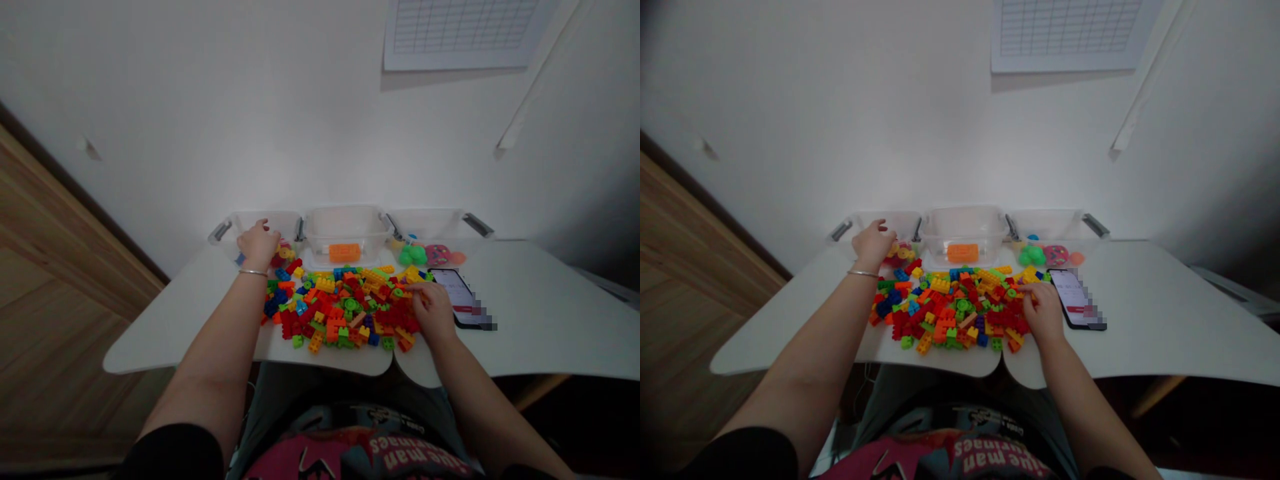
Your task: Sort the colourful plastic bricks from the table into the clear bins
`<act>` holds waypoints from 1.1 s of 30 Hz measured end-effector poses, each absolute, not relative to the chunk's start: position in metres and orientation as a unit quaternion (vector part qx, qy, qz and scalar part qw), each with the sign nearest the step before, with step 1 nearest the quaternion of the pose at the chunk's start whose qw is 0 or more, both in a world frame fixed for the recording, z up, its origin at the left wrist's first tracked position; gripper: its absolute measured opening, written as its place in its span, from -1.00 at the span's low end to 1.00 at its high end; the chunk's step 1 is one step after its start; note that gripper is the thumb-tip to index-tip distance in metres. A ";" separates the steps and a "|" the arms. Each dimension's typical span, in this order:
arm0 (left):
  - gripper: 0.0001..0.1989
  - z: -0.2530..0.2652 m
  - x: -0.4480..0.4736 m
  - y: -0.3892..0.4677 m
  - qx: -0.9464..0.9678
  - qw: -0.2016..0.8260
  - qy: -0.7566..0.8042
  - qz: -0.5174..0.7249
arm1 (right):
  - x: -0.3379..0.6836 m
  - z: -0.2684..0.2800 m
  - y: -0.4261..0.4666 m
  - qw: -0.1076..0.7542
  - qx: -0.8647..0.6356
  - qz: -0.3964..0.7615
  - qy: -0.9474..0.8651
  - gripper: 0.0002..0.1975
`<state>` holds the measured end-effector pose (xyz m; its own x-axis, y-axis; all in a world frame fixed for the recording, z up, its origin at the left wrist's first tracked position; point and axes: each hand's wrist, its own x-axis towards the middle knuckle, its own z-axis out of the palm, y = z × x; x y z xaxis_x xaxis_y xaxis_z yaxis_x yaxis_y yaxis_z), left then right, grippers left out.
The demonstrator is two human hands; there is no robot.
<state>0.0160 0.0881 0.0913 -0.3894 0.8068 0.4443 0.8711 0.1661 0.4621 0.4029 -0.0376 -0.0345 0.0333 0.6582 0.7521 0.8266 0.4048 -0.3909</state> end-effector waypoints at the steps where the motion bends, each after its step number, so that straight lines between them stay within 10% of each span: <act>1: -0.48 0.091 0.018 0.086 -0.550 0.055 -0.755 -0.354 | 0.403 -0.034 -0.038 0.477 -0.540 -0.088 -0.688 -0.79; 8: -0.59 0.080 0.060 0.044 -0.690 0.118 -0.572 -0.427 | 0.401 -0.033 -0.038 0.478 -0.539 -0.081 -0.689 -0.79; 15: -0.72 0.064 0.127 -0.021 -0.876 0.031 -0.411 -0.249 | 0.401 -0.032 -0.040 0.480 -0.537 -0.078 -0.689 -0.78; 33: -0.79 0.036 0.171 -0.036 -0.877 0.145 -0.435 -0.144 | 0.404 -0.035 -0.038 0.481 -0.534 -0.078 -0.691 -0.79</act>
